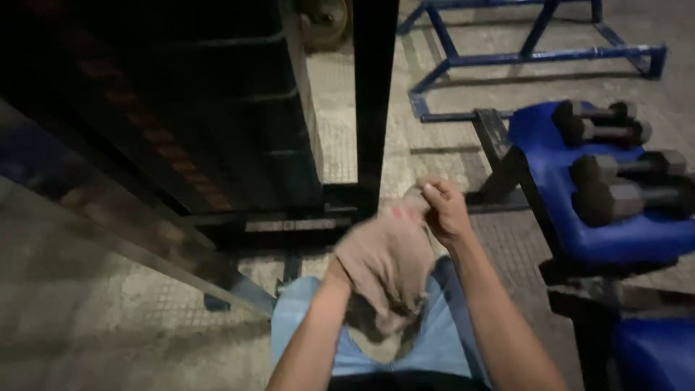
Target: Wiping down a gym cable pulley machine with a rag.
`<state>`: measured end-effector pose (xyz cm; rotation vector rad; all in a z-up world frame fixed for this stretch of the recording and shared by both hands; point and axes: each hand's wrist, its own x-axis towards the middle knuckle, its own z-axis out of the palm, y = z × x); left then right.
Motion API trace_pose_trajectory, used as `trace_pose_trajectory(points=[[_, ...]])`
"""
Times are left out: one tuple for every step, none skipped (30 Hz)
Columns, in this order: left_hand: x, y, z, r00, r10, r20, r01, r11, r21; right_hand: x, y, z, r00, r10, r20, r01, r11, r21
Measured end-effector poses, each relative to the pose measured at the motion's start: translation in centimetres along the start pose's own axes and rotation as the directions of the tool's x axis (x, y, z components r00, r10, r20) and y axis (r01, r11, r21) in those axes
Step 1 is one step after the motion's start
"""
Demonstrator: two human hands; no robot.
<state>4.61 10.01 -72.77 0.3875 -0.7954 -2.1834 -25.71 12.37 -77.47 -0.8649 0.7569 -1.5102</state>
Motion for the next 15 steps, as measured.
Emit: trace_pose_trajectory(points=[[-0.4,-1.1,-0.4,1.000,-0.012,-0.001,0.012,1.000,-0.016,-2.4,-1.8,3.5,1.000,0.010,-0.009,-0.010,1.000,-0.004],[-0.4,-1.0,-0.8,1.000,-0.005,0.001,0.005,1.000,-0.021,-3.6,-3.7,7.5,0.984,0.150,-0.100,-0.146,0.988,0.045],[-0.4,-0.7,-0.9,1.000,0.001,0.002,-0.001,1.000,-0.026,-4.8,-5.7,11.6,0.939,0.287,-0.187,-0.272,0.957,0.105],[-0.6,-0.3,-1.1,1.000,0.008,0.004,-0.008,1.000,-0.029,-5.0,-3.1,9.2,0.941,0.287,-0.178,-0.272,0.957,0.102],[-0.7,0.0,-1.2,1.000,0.014,0.005,-0.014,0.999,-0.032,-5.2,-0.6,6.7,0.930,0.358,-0.084,-0.345,0.928,0.140],[-1.0,0.0,-1.4,1.000,0.012,0.004,-0.012,0.999,-0.035,-5.7,2.2,4.1,0.906,0.423,0.010,-0.418,0.891,0.177],[-1.5,0.1,-1.5,1.000,0.011,0.003,-0.010,0.999,-0.038,-5.3,4.2,1.4,0.905,0.425,0.014,-0.420,0.889,0.179],[-2.0,0.0,-1.5,1.000,0.000,0.001,0.000,0.999,-0.042,-5.4,6.4,-1.3,0.923,0.322,0.208,-0.373,0.881,0.292],[-2.5,-0.2,-1.4,1.000,-0.011,0.000,0.011,0.999,-0.046,-5.5,8.6,-4.1,0.906,0.185,0.380,-0.343,0.847,0.406],[-2.3,-0.5,-1.4,1.000,-0.024,0.004,0.024,0.998,-0.050,-5.5,7.1,-2.6,0.910,0.182,0.372,-0.338,0.846,0.412],[-2.1,-0.8,-1.3,0.999,-0.037,0.009,0.037,0.998,-0.053,-5.5,5.5,-1.1,0.910,0.171,0.379,-0.298,0.904,0.308],[-1.7,-1.0,-1.1,0.999,-0.045,0.018,0.046,0.997,-0.059,-5.3,3.6,0.3,0.908,0.160,0.388,-0.250,0.949,0.193],[-1.2,-1.5,-1.5,0.998,-0.053,0.028,0.054,0.996,-0.064,-5.5,2.4,1.4,0.911,0.157,0.382,-0.244,0.950,0.192],[-0.7,-1.8,-1.7,0.998,-0.055,0.038,0.058,0.996,-0.069,-5.4,1.1,2.7,0.938,0.175,0.299,-0.243,0.948,0.207],[-0.2,-2.0,-2.0,0.997,-0.057,0.048,0.061,0.995,-0.074,-5.3,-0.2,3.9,0.958,0.193,0.214,-0.240,0.945,0.222]])
